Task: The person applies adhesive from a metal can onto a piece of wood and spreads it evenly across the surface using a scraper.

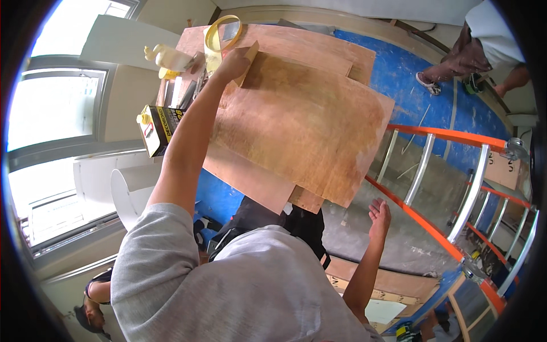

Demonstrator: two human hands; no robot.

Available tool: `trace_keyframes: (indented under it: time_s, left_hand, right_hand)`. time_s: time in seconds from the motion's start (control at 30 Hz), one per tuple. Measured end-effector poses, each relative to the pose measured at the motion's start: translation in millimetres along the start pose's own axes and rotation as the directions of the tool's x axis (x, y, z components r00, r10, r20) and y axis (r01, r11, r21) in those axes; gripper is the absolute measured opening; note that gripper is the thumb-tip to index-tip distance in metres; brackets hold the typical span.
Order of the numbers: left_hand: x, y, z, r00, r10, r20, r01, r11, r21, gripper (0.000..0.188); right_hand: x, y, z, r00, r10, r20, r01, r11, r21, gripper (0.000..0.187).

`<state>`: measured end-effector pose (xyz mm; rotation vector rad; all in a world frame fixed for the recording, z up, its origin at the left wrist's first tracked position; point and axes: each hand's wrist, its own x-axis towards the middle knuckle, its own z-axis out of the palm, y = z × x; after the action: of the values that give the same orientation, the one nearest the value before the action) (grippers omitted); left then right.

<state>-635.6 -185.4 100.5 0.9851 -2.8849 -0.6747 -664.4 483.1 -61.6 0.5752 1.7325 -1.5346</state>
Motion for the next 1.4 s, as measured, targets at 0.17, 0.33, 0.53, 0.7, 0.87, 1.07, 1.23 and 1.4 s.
trace_keyframes:
  time_s: [0.17, 0.33, 0.53, 0.7, 0.87, 1.07, 1.23, 1.4]
  left_hand:
    - [5.7, 7.7, 30.7, 0.999, 0.053, -0.013, -0.053, 0.998, 0.045, 0.044]
    - [-3.7, 63.2, 34.9, 0.991, -0.072, 0.113, 0.053, 0.986, 0.157, 0.045]
    - [-18.5, 114.5, 87.0, 0.974, 0.17, 0.15, -0.205, 0.942, 0.267, 0.041]
    - [-37.5, 202.6, 109.4, 0.977, 0.082, 0.195, -0.131, 0.958, 0.254, 0.038]
    - [-49.4, 272.6, 143.9, 0.956, 0.067, 0.287, -0.124, 0.975, 0.186, 0.034]
    - [-61.4, 341.8, 192.1, 0.936, 0.206, 0.285, -0.259, 0.952, 0.163, 0.044]
    - [-32.5, 301.3, 184.2, 0.664, 0.747, 0.021, -0.731, 0.655, -0.191, 0.045]
    - [-46.2, 283.9, 150.0, 0.584, 0.75, 0.309, -0.812, 0.538, 0.228, 0.047]
  right_hand:
    - [-3.0, 3.8, -2.0, 1.0, 0.0, -0.011, 0.0, 1.0, 0.031, 0.056]
    - [-5.1, 17.1, -13.2, 0.999, -0.02, -0.037, 0.023, 0.997, 0.075, 0.055]
    - [-13.4, 30.5, -18.3, 0.999, -0.022, -0.044, 0.027, 0.994, 0.108, 0.058]
    - [-28.0, 38.3, -23.3, 0.997, -0.02, -0.078, 0.03, 0.99, 0.134, 0.06]
    - [-35.4, 42.3, -31.1, 0.993, -0.034, -0.117, 0.052, 0.986, 0.16, 0.061]
    - [-44.5, 42.6, -34.2, 0.991, -0.033, -0.132, 0.052, 0.989, 0.14, 0.06]
    - [-49.8, 48.8, -30.0, 0.986, -0.003, -0.169, 0.036, 0.98, 0.194, 0.058]
    - [-50.7, 58.9, -11.8, 0.994, -0.034, -0.099, 0.056, 0.971, 0.233, 0.058]
